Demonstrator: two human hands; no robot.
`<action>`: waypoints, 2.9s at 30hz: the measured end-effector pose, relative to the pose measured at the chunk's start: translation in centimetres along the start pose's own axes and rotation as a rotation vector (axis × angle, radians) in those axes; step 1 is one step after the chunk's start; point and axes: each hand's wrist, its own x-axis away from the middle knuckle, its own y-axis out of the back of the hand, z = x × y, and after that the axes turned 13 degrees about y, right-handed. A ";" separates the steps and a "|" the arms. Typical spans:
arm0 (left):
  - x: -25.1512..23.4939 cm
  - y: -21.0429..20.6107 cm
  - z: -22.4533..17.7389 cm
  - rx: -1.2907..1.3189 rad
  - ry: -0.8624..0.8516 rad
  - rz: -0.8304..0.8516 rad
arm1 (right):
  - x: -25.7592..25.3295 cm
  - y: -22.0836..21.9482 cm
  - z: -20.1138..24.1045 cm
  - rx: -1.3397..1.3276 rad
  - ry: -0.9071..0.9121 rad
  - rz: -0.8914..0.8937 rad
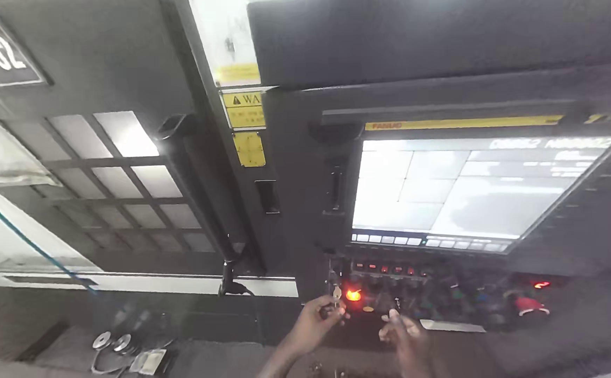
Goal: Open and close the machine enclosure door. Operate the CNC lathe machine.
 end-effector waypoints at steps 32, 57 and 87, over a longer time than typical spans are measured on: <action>0.5 -0.1 0.7 -0.060 -0.020 -0.008 | -0.1 0.4 -0.9 -0.246 -0.030 0.024; 0.5 -1.5 1.4 -0.036 -0.077 -0.120 | -0.4 1.3 -0.2 -0.364 -0.158 0.082; -0.3 -0.2 2.0 0.032 -0.080 0.008 | -1.1 1.0 1.0 -0.028 -0.182 0.127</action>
